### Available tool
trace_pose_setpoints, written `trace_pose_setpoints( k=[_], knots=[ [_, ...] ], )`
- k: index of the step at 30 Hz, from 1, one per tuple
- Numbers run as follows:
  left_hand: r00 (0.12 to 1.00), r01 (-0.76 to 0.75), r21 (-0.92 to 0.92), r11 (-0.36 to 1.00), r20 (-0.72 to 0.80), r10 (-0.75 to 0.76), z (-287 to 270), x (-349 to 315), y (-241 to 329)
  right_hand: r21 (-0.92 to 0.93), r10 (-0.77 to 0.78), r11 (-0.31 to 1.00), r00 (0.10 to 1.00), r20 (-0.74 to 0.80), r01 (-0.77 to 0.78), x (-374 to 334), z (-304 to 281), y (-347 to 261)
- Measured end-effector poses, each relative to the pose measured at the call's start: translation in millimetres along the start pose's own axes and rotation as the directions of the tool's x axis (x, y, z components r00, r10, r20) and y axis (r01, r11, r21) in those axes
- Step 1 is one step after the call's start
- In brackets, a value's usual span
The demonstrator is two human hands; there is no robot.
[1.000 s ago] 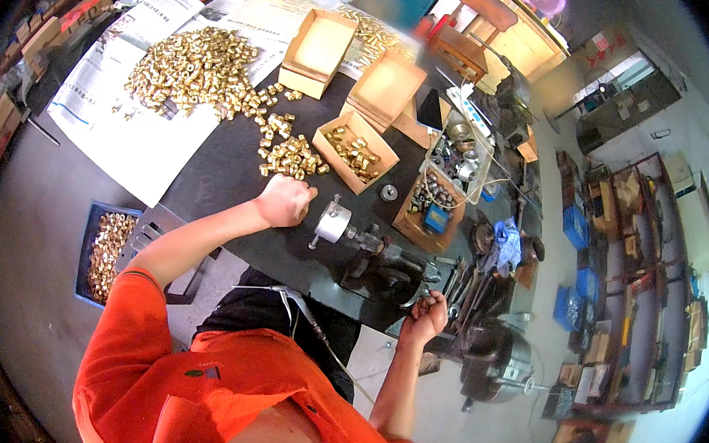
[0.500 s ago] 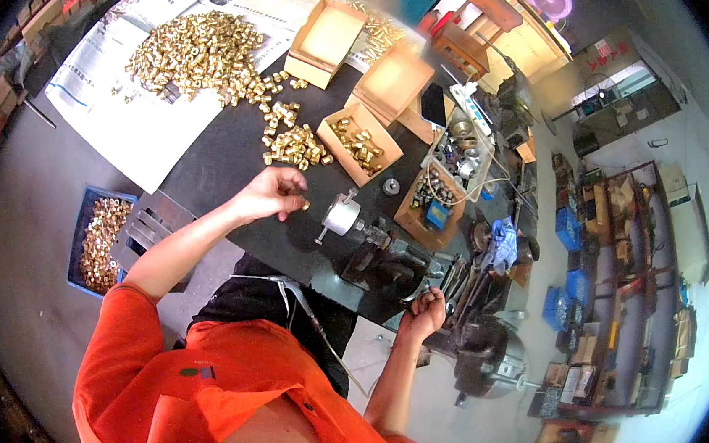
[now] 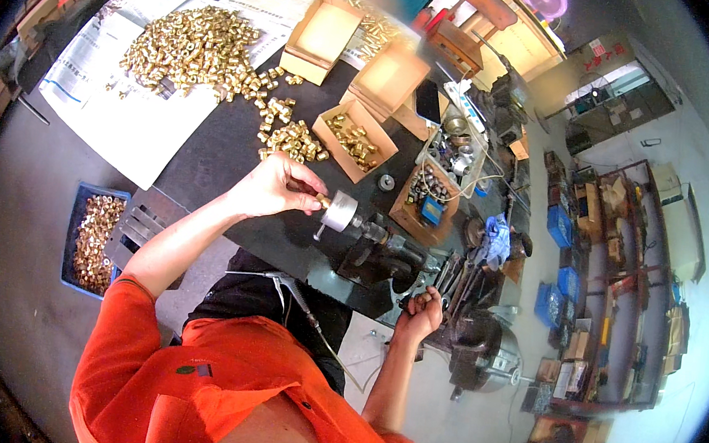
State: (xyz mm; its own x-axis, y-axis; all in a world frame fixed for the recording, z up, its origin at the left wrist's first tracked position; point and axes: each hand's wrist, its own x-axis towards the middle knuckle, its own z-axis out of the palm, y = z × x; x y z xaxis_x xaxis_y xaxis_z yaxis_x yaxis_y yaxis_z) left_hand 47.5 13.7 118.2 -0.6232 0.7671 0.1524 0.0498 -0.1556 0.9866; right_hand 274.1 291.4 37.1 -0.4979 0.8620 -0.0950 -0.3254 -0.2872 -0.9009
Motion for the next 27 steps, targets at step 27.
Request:
trace_pose_setpoints(
  k=[27],
  knots=[
    [1.0, 0.0, 0.049, 0.999, 0.029, -0.001, -2, 3, 8, 0.017, -0.106, 0.994, 0.968, 0.228, 0.105, 19, 34, -66]
  ],
)
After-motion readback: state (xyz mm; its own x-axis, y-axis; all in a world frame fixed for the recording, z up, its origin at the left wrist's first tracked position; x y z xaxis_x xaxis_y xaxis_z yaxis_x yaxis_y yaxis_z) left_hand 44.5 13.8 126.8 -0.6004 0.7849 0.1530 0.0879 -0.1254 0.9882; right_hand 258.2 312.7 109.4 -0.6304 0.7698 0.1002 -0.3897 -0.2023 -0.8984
